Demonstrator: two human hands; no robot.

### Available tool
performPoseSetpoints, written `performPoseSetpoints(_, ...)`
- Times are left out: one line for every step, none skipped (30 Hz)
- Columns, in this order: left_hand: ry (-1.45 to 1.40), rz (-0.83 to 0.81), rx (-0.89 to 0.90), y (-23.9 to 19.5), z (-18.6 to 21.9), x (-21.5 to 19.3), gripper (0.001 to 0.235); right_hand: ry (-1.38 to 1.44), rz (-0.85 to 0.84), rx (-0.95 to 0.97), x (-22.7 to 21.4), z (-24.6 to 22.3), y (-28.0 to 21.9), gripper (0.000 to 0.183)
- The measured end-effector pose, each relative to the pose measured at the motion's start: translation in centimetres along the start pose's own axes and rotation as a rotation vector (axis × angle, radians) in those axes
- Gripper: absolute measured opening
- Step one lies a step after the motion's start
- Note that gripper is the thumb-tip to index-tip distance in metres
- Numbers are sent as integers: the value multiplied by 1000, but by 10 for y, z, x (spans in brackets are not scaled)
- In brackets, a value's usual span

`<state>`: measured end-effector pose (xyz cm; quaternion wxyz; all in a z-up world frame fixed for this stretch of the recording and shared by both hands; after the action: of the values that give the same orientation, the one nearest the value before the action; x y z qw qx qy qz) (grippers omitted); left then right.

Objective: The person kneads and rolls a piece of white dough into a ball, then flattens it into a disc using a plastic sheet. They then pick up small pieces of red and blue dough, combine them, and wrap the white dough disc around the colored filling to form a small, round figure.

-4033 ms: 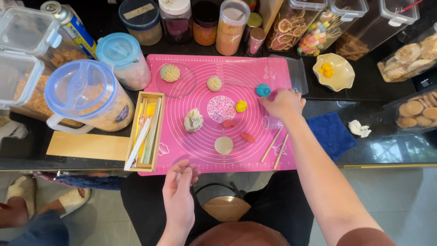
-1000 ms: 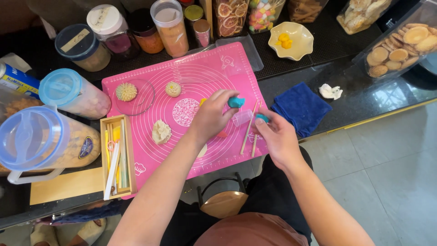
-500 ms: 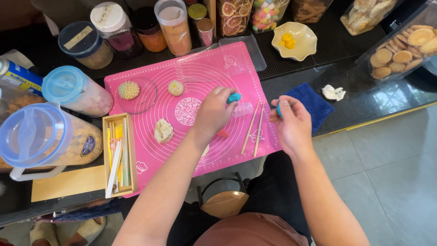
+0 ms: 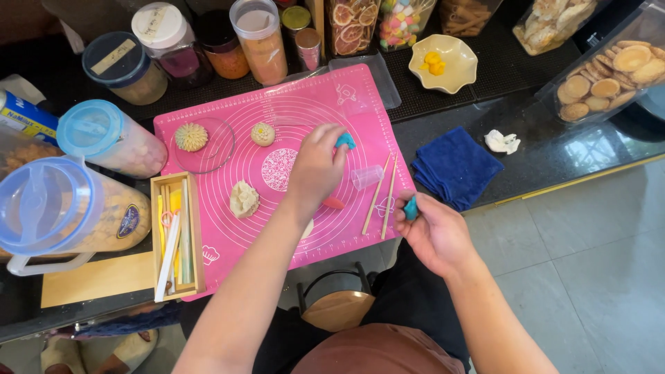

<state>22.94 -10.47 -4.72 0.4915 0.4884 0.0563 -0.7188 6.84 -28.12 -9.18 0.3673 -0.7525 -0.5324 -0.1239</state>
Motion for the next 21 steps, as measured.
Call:
performPoseSetpoints(-119, 110, -46, -16, 16, -20, 30, -4, -16, -1, 4, 2, -4, 25)
performPoseSetpoints(-238, 220, -91, -32, 31, -39, 26, -8, -32, -3, 8, 3, -8, 26)
performPoseSetpoints(-239, 215, -91, -44, 34, -29, 26, -4, -29, -2, 16, 1, -13, 26)
performPoseSetpoints(-202, 219, -78, -56, 37, -19, 26, -31, -18, 30, 23, 1, -18, 23)
performPoseSetpoints(-167, 225, -74, -71, 42, -9, 27, -62, -7, 69, 30, 2, -26, 20)
performPoseSetpoints(-170, 221, -82, -70, 39, 4, 27, -64, -2, 76, 28, 5, -27, 20)
performPoseSetpoints(-75, 217, 4, -68, 43, 15, 28, -89, -2, 77, 29, 7, -27, 18)
performPoseSetpoints(21, 212, 91, -66, 47, 26, 31, -113, -2, 78, 29, 8, -28, 17)
performPoseSetpoints(26, 220, 90, -59, 48, 28, 31, -117, -10, 77, 26, 10, -28, 17)
performPoseSetpoints(126, 122, 83, -50, 50, 38, 39, -132, 6, 68, 21, 10, -29, 18)
performPoseSetpoints(224, 21, 81, -40, 51, 48, 47, -144, 27, 55, 15, 9, -29, 21)
performPoseSetpoints(227, 27, 85, -34, 44, 56, 47, -145, 23, 49, 10, 9, -28, 21)
performPoseSetpoints(285, -88, 41, -29, 34, 74, 48, -125, 46, 81, -1, 12, -30, 28)
performPoseSetpoints(343, -203, -3, -25, 24, 93, 51, -104, 69, 113, -11, 14, -31, 35)
performPoseSetpoints(338, -206, 2, -23, 22, 93, 51, -103, 76, 111, -17, 10, -36, 35)
performPoseSetpoints(340, -198, -1, -21, 20, 92, 51, -93, 20, 88, -18, 5, -40, 29)
performPoseSetpoints(344, -194, -4, -20, 17, 92, 53, -80, -36, 67, -18, 2, -45, 30)
performPoseSetpoints(340, -200, 0, -19, 22, 86, 53, -76, -29, 67, -22, 0, -50, 30)
performPoseSetpoints(173, -143, -17, -18, 25, 75, 56, -130, -64, 24, -22, -4, -55, 32)
performPoseSetpoints(6, -86, -35, -17, 28, 64, 59, -184, -99, -19, -21, -8, -60, 37)
performPoseSetpoints(10, -88, -34, -18, 25, 62, 59, -180, -101, -20, -19, -9, -63, 37)
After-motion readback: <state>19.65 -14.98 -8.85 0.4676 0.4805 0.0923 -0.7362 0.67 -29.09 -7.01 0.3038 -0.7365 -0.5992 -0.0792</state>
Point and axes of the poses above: each hand's wrist, its own y-axis towards the middle knuckle, its own x-axis out of the palm, z = x × y, the point moved 7 cm from there along y, towards the middle knuckle
